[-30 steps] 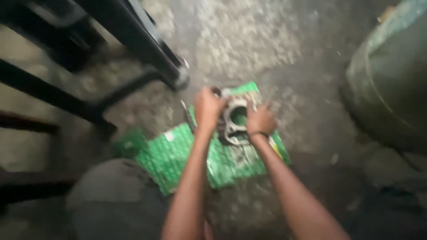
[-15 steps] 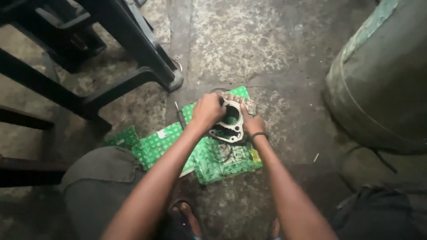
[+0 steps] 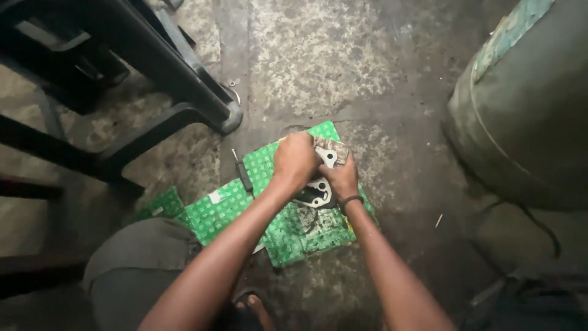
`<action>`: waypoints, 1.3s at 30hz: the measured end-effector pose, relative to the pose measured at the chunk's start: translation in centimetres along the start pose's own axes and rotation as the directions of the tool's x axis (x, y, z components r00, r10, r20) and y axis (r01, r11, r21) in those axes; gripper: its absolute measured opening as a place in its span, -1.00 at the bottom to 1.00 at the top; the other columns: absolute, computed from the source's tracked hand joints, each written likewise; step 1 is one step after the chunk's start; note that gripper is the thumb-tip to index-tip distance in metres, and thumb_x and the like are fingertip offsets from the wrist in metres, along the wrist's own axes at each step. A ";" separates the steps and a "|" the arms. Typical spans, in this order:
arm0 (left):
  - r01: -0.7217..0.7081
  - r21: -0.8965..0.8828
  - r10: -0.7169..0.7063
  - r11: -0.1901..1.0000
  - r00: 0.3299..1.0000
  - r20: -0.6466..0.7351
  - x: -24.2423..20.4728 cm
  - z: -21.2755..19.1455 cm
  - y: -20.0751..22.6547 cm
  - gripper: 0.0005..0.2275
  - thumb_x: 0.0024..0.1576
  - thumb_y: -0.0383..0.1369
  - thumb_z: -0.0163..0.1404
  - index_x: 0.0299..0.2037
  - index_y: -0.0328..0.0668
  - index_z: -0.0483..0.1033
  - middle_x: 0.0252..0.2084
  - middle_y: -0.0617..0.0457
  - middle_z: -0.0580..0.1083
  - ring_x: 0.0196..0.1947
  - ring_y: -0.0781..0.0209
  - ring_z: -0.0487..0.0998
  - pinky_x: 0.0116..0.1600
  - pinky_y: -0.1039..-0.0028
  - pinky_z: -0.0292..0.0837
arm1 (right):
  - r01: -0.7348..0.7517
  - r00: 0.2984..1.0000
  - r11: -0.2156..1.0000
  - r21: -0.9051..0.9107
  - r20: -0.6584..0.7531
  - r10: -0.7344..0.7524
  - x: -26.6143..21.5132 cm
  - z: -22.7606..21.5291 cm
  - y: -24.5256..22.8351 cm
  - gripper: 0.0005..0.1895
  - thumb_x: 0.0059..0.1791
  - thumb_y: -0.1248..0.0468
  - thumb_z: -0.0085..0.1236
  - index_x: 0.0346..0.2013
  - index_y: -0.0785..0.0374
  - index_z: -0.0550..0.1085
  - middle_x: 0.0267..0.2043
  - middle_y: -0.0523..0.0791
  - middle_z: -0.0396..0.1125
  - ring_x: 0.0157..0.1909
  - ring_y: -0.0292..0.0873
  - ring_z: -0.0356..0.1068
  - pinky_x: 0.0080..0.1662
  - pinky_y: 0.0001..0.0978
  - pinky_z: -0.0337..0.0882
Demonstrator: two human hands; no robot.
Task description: Cleaning the surface of a motorcycle cylinder block using a scraper.
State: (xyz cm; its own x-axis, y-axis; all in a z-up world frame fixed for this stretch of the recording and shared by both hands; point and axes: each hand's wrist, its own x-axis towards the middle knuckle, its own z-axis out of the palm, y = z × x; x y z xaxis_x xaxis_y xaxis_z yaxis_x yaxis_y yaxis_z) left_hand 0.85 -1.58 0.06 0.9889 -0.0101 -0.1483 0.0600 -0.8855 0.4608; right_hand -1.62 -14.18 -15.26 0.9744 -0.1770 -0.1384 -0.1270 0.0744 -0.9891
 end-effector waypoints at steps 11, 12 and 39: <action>-0.087 0.015 0.088 0.996 0.983 -0.163 1.4 4.2 -1.7 -0.83 0.03 -0.44 0.00 -0.24 -0.24 0.63 -0.33 -0.34 0.56 -0.28 -0.36 0.62 -0.15 -0.05 0.52 | -0.113 0.975 0.907 -0.405 -0.222 0.023 0.0 1.2 -1.0 -0.22 -0.34 0.10 0.55 0.06 0.27 0.39 -0.13 0.07 0.50 -0.08 0.05 0.52 -0.03 -0.11 0.48; -0.088 0.003 0.087 0.996 0.979 -0.183 1.9 5.0 -1.9 -0.84 0.03 -0.43 0.01 -0.26 -0.26 0.63 -0.33 -0.36 0.56 -0.27 -0.37 0.62 -0.14 -0.05 0.51 | -0.146 0.973 0.919 -0.366 -0.223 0.066 -0.8 0.8 -1.7 -0.32 -0.34 0.12 0.50 0.00 0.23 0.45 -0.13 0.04 0.53 -0.09 0.01 0.55 -0.04 -0.13 0.50; -0.052 -0.591 -0.069 0.805 0.981 -0.180 0.8 -10.6 -4.9 -0.83 -0.07 -0.50 0.25 -0.28 -0.35 0.64 -0.43 -0.08 0.60 -0.51 0.23 0.61 -0.42 0.43 0.46 | -0.095 0.785 0.975 -0.201 -0.618 -0.051 -3.3 5.4 0.6 -0.10 -0.33 0.25 0.49 0.20 0.45 0.25 0.09 0.21 0.36 0.09 0.18 0.41 0.14 -0.08 0.36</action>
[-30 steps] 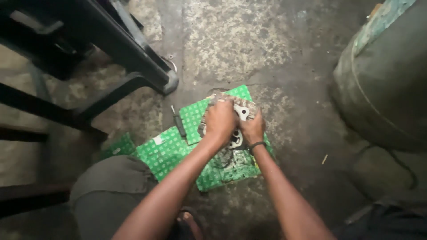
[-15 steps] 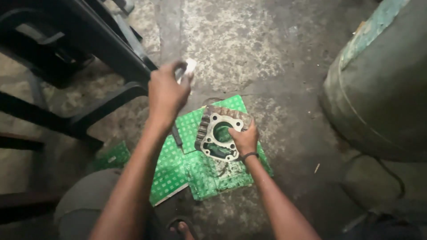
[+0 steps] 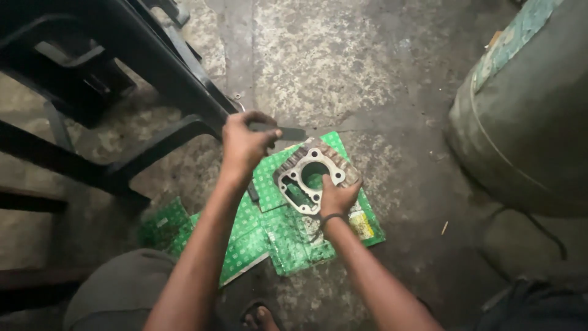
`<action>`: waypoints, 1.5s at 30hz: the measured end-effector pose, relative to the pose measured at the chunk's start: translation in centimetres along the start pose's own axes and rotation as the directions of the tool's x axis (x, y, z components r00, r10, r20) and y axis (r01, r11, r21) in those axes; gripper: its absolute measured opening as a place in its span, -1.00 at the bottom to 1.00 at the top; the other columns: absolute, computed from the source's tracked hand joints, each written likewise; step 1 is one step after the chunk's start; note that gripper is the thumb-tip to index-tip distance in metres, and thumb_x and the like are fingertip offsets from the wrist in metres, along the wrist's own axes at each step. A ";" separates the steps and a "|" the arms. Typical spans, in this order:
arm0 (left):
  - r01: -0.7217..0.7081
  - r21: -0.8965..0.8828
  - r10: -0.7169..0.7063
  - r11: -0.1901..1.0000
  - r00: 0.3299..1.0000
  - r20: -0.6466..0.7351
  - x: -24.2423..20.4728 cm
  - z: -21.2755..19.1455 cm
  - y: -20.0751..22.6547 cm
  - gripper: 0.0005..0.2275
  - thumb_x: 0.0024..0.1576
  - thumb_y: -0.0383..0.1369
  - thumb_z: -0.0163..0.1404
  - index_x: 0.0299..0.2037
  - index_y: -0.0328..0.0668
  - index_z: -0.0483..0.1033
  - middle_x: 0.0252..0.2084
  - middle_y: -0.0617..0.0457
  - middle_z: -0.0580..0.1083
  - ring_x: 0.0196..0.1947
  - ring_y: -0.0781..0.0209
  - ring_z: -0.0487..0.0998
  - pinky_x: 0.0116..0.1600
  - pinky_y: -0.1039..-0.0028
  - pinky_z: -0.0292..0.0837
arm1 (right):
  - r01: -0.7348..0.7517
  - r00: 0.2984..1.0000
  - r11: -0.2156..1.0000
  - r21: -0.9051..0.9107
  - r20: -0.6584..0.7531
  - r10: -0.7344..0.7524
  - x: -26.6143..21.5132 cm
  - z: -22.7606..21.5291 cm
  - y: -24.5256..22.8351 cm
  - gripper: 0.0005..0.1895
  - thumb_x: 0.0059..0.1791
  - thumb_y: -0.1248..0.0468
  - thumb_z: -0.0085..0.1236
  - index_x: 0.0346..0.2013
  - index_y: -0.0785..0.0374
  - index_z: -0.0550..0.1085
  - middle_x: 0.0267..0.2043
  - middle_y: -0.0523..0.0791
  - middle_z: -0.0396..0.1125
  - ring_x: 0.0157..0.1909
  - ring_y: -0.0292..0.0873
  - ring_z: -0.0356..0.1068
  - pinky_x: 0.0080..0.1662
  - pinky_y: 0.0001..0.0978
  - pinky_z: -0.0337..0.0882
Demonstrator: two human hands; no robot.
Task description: Cleaning the surface of a motorcycle cylinder block using a scraper.
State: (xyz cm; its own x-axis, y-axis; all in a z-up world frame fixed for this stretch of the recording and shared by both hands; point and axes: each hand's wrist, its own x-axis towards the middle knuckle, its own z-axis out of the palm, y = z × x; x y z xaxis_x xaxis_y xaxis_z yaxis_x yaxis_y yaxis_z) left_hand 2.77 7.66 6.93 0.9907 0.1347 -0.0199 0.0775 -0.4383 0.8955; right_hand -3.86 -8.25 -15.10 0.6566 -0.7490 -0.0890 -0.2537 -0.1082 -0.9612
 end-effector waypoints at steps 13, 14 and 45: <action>0.073 -0.510 -0.092 0.857 0.996 -0.012 3.2 8.6 -7.7 -0.66 0.27 -0.18 0.03 -0.33 -0.38 0.60 -0.51 0.06 0.53 -0.57 0.34 0.49 -0.47 0.51 0.35 | -0.462 0.887 0.884 0.068 0.025 0.462 -11.9 -0.9 0.0 0.07 -0.20 0.08 0.49 0.33 0.48 0.00 0.26 0.17 0.14 0.26 0.12 0.22 0.27 -0.08 0.20; 0.070 -0.495 -0.070 0.866 0.997 0.018 2.9 9.2 -7.6 -0.67 0.27 -0.18 0.03 -0.30 -0.38 0.62 -0.49 0.06 0.53 -0.55 0.34 0.49 -0.45 0.51 0.37 | -0.465 0.883 0.872 0.151 0.143 0.446 -12.3 -0.9 0.2 0.07 -0.20 0.15 0.44 0.34 0.46 -0.06 0.24 0.11 0.17 0.23 0.09 0.27 0.25 -0.09 0.23; -0.364 -0.918 -0.185 0.158 0.902 -0.389 -8.5 12.7 -6.8 -0.64 0.41 -0.20 -0.11 -0.46 -0.14 0.25 -0.59 0.25 0.08 -0.65 0.42 0.05 -0.56 0.52 -0.06 | 0.500 0.497 0.857 -0.122 0.851 -0.169 10.3 -1.5 -2.2 -0.11 -0.30 -0.16 0.47 0.18 0.27 0.47 0.04 0.03 0.51 0.05 -0.06 0.51 0.08 -0.22 0.46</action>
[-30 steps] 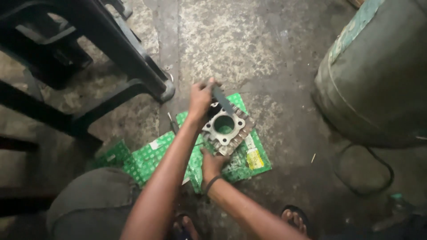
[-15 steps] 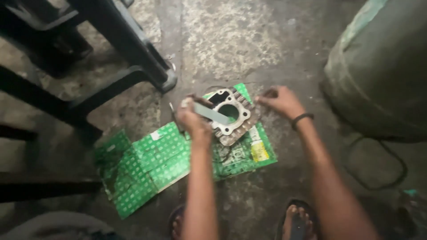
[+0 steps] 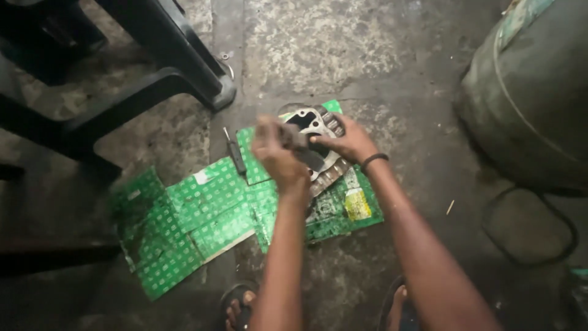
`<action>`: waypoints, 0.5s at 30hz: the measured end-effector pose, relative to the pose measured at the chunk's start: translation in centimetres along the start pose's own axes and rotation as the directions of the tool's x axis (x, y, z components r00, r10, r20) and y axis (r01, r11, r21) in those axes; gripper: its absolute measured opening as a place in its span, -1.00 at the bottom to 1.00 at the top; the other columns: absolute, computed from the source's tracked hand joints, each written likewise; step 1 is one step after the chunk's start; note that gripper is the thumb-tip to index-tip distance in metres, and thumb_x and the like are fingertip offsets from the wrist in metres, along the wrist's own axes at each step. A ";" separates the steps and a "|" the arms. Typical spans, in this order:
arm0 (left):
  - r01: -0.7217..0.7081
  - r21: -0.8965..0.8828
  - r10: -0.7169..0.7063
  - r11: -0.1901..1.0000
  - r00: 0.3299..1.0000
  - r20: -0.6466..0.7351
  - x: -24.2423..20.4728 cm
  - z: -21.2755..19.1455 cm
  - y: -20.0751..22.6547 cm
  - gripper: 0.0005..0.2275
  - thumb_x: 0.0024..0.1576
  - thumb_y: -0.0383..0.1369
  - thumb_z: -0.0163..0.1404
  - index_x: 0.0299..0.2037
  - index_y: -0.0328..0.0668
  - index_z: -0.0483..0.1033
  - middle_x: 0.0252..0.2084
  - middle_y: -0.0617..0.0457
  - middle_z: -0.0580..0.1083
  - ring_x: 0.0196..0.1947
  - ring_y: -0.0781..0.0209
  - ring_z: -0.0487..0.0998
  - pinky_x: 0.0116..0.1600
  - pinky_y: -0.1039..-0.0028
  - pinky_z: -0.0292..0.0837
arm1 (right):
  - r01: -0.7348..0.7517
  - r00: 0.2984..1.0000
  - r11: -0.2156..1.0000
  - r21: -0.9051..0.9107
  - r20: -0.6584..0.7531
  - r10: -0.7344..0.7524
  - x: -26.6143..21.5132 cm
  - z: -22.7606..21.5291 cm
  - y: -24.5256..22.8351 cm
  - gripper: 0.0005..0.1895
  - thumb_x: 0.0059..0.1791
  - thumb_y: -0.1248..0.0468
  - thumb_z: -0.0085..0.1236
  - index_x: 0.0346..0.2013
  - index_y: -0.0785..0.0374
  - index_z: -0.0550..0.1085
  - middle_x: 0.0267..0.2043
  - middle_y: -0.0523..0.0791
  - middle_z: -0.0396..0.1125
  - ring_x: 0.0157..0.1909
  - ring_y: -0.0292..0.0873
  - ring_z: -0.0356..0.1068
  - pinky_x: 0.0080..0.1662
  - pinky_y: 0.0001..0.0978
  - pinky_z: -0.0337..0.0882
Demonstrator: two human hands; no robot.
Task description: Cleaning the surface of a motorcycle cylinder block using a scraper.
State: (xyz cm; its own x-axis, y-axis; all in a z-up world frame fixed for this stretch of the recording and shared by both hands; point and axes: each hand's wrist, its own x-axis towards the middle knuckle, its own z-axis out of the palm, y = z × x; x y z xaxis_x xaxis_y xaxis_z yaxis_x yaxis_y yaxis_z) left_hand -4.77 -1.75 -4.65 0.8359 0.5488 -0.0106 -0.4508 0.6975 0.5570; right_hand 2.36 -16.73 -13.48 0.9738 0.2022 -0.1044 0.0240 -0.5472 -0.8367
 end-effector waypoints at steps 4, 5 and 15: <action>0.021 0.264 -0.068 0.964 0.983 0.170 -0.7 -2.1 -3.3 -0.64 0.41 -0.19 -0.10 -0.45 -0.13 0.26 -0.59 0.22 0.14 -0.65 0.40 0.10 -0.53 0.51 -0.06 | 0.034 0.999 0.996 0.081 -0.012 -0.033 0.7 1.4 2.1 -0.08 -0.31 -0.12 0.44 0.22 0.28 0.42 0.06 0.03 0.49 0.06 -0.05 0.50 0.07 -0.25 0.48; 0.060 0.267 -0.094 0.962 0.989 0.114 -0.1 -1.1 -2.9 -0.68 0.37 -0.22 -0.08 -0.44 -0.13 0.28 -0.58 0.22 0.17 -0.65 0.40 0.13 -0.54 0.49 -0.02 | 0.004 0.999 1.000 0.027 -0.052 -0.002 1.0 1.1 2.1 -0.08 -0.30 -0.12 0.45 0.22 0.29 0.42 0.06 0.05 0.49 0.06 -0.05 0.51 0.07 -0.24 0.47; -0.582 0.695 0.162 0.422 0.803 0.573 0.3 -4.9 -6.8 -0.73 0.42 -0.28 -0.15 -0.17 -0.35 0.50 -0.33 -0.01 0.45 -0.33 0.22 0.49 -0.21 0.38 0.41 | -0.036 0.994 0.999 -0.011 -0.105 0.034 4.0 2.8 7.0 -0.20 -0.09 -0.09 0.30 0.35 0.23 0.38 0.03 0.09 0.48 -0.02 -0.03 0.50 0.00 -0.18 0.47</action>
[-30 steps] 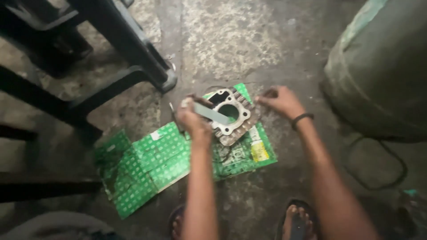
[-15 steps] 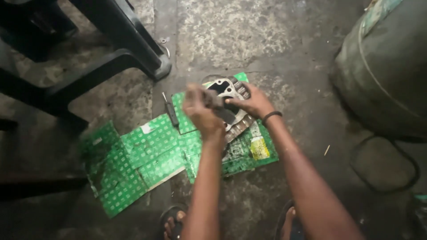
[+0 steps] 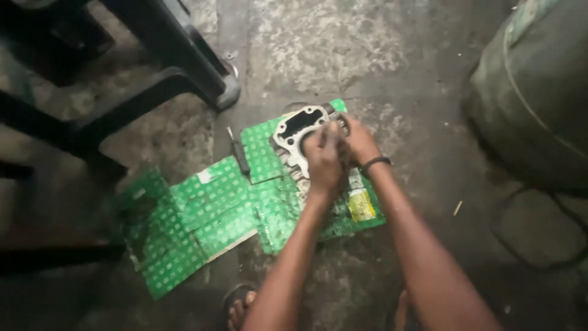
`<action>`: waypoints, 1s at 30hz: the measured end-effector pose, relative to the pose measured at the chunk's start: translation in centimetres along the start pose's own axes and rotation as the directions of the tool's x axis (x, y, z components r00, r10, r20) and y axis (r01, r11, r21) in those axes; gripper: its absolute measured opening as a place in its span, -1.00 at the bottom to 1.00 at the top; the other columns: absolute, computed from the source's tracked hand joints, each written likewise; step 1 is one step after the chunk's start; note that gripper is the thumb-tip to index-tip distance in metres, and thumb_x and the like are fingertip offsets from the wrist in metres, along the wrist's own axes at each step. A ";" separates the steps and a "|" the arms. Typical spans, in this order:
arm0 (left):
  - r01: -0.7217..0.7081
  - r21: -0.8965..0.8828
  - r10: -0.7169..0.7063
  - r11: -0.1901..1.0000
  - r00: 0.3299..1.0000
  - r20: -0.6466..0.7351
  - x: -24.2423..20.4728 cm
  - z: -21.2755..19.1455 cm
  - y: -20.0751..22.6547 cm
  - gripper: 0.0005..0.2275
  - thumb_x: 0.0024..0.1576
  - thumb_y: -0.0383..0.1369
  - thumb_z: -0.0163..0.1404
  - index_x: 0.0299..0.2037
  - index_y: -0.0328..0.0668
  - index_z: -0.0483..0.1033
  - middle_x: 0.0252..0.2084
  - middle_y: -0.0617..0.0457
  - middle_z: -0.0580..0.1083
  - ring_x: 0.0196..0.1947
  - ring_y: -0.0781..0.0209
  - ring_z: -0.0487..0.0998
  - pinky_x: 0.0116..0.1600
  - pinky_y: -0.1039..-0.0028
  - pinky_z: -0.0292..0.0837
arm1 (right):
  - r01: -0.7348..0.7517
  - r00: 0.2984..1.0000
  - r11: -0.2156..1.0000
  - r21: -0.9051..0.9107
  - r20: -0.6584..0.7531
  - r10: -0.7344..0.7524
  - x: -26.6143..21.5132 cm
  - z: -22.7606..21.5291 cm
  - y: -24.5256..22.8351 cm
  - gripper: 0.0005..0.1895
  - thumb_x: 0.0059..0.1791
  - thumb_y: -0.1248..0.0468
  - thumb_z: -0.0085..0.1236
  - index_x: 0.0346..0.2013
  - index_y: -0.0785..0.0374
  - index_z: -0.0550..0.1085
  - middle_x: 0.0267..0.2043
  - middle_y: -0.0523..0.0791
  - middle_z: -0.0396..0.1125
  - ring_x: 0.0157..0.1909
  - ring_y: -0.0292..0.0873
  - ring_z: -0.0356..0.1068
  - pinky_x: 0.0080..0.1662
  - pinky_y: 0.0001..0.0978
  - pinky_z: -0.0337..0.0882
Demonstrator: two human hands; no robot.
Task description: Cleaning the surface of a motorcycle cylinder block using a scraper.
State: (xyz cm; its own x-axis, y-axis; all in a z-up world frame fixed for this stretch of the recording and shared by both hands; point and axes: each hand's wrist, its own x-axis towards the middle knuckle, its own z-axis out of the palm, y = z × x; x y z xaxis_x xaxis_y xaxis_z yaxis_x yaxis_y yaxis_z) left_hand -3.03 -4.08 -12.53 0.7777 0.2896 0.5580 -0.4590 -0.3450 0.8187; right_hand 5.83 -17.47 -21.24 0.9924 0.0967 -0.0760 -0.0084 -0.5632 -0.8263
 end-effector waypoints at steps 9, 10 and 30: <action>0.460 -0.460 -0.443 0.760 0.883 0.153 0.9 -1.3 0.5 -0.71 0.37 -0.22 -0.02 -0.30 -0.31 0.46 -0.49 0.09 0.31 -0.48 0.28 0.30 -0.39 0.48 0.19 | 0.063 0.998 0.996 0.065 0.001 -0.063 -3.6 -1.5 -4.9 -0.35 -0.18 0.01 0.34 0.11 0.25 0.49 -0.08 0.01 0.54 -0.07 -0.06 0.55 -0.02 -0.23 0.49; 0.447 -0.463 -0.430 0.765 0.890 0.149 2.2 -1.6 1.3 -0.71 0.37 -0.22 -0.02 -0.30 -0.31 0.46 -0.49 0.09 0.31 -0.48 0.28 0.30 -0.39 0.48 0.19 | 0.077 0.997 0.995 0.066 -0.007 -0.076 -2.8 -1.3 -5.0 -0.35 -0.18 0.01 0.34 0.11 0.25 0.49 -0.08 0.01 0.54 -0.07 -0.06 0.55 -0.02 -0.23 0.49; 0.234 -0.423 -0.197 0.876 0.972 0.128 2.2 -2.9 3.3 -0.84 0.32 -0.40 -0.09 -0.28 -0.31 0.45 -0.34 0.00 0.42 -0.26 0.18 0.40 -0.10 0.21 0.31 | -0.040 0.999 0.986 0.162 -0.015 0.043 -3.5 -1.4 -5.7 -0.46 -0.16 0.02 0.31 0.04 0.22 0.55 -0.19 -0.03 0.56 -0.20 -0.14 0.53 -0.11 -0.27 0.51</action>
State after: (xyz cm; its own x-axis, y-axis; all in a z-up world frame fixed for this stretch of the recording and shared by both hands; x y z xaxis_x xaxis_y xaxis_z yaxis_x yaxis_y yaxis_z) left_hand -4.08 -2.03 -8.23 0.9015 0.2350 0.3634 -0.4019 0.1432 0.9044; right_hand 2.53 -15.71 -15.50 0.9928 0.0603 -0.1035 -0.0682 -0.4260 -0.9022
